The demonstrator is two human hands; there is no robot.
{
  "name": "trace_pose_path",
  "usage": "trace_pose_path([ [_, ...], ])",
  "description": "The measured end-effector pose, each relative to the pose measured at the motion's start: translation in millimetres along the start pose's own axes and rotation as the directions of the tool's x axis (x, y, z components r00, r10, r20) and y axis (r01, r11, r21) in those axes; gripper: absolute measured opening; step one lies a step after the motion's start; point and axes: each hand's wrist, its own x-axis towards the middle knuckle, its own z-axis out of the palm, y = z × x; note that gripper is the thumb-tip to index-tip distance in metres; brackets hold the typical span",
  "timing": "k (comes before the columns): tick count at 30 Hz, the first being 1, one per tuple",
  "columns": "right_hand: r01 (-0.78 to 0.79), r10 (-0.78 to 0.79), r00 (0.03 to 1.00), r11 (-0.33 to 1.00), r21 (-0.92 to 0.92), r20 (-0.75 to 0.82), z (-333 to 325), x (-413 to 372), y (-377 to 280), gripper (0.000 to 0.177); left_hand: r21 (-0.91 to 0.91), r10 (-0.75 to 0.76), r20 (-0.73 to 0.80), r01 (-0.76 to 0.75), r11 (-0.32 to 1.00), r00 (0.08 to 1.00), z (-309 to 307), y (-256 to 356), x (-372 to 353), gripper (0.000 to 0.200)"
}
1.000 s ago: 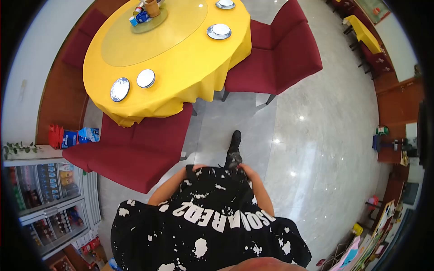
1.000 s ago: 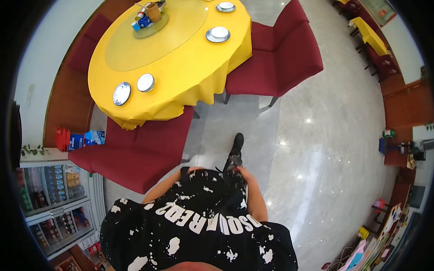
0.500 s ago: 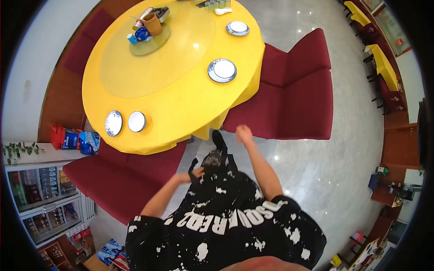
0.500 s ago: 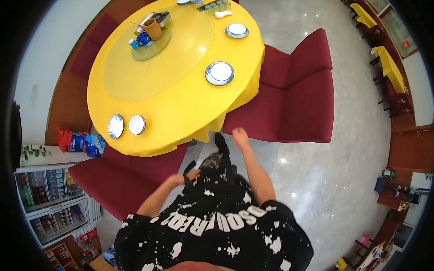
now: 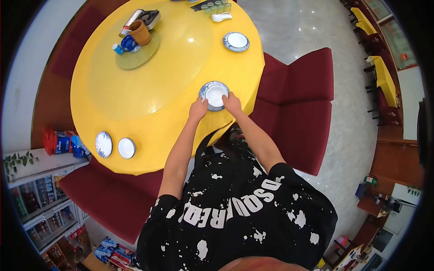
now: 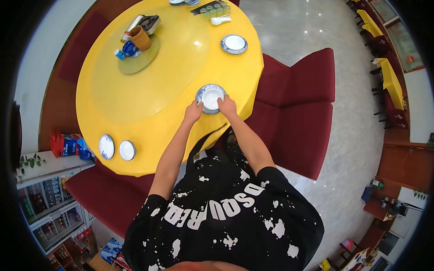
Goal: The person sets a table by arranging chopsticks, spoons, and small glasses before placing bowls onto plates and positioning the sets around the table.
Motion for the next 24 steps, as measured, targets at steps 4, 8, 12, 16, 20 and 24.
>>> trace_pose_path([
  [4, 0.108, -0.099, 0.987, 0.992, -0.067, 0.130, 7, 31, 18, 0.032, -0.060, -0.156, 0.066, 0.160, 0.985, 0.985, 48, -11, 53, 0.042],
  [8, 0.051, -0.058, 0.996, 0.994, 0.100, 0.067, -58, 91, -9, 0.026, -0.167, -0.080, 0.015, 0.082, 0.983, 0.997, 16, 87, 92, 0.033],
  [12, 0.128, -0.124, 0.991, 0.990, 0.063, -0.055, -97, 235, -11, 0.030, -0.144, 0.117, -0.133, -0.136, 0.980, 0.984, 23, 188, 198, 0.034],
  [16, 0.136, -0.137, 0.991, 0.989, -0.062, -0.013, -101, 340, 3, 0.035, -0.014, 0.112, -0.202, -0.118, 0.993, 0.973, 66, 214, 304, 0.034],
  [20, 0.144, -0.120, 0.982, 0.975, -0.169, 0.148, -92, 384, 18, 0.039, 0.126, -0.050, -0.106, 0.064, 0.990, 0.993, 84, 218, 345, 0.040],
  [24, 0.200, -0.104, 0.964, 0.889, -0.412, 0.245, -111, 384, -10, 0.046, 0.060, -0.142, -0.072, 0.146, 0.987, 0.987, 74, 226, 334, 0.041],
])
